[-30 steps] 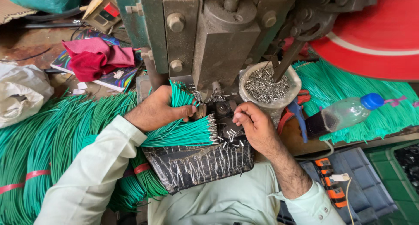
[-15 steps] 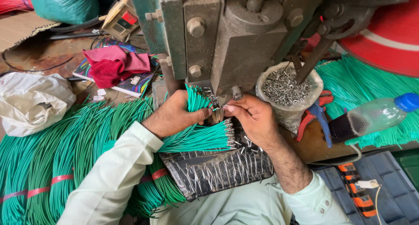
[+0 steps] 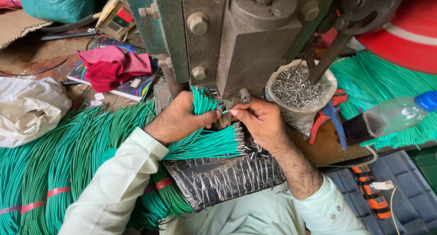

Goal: The person sits on the floor and repeatedly inserts green insulated wires into a press machine to attach metal connectors. They hold a bundle of wires in the left hand and feed individual wires into the machine with the right hand.

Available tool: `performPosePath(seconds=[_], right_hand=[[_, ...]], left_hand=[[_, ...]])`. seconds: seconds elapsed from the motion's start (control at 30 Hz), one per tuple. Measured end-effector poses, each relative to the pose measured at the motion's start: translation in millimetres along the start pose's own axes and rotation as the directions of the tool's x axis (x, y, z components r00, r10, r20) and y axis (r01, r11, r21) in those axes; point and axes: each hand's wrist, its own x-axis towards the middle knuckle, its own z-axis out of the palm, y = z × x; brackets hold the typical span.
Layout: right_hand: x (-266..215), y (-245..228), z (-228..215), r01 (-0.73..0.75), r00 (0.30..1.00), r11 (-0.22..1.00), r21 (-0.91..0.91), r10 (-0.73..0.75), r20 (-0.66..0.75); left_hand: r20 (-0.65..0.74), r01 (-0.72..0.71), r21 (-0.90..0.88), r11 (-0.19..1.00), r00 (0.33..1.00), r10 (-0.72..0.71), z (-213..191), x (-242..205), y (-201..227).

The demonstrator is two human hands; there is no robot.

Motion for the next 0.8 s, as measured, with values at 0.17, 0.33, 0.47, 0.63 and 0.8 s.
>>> performPosePath(seconds=[0.17,0.33,0.47,0.63,0.8], right_hand=[[-1,-5,-2,0.061,0.998,0.997,-0.042,-0.060,0.029],[0,-5,-2,0.037,0.998,0.999,-0.025,-0.036,0.043],[-5,-18,0,-0.057,0.998,0.998,0.015,0.056,0.032],[-32,-58,-20,0.162,0.979,0.956,-0.243,-0.125,0.159],[-41,-71,-25,0.342,0.928,0.706,-0.620,-0.148,0.343]], left_hand=[[0.000,-0.003,-0.019,1.000,1.000,0.003,0,1,0],[-0.010,0.041,0.005,0.999,0.999,-0.041,-1,3,-5],[-0.010,0.021,0.053,0.998,1.000,-0.020,-3,2,-6],[0.000,0.003,0.024,1.000,1.000,-0.003,-6,-2,-7],[0.022,-0.016,0.012,1.000,1.000,0.016,-4,-1,-7]])
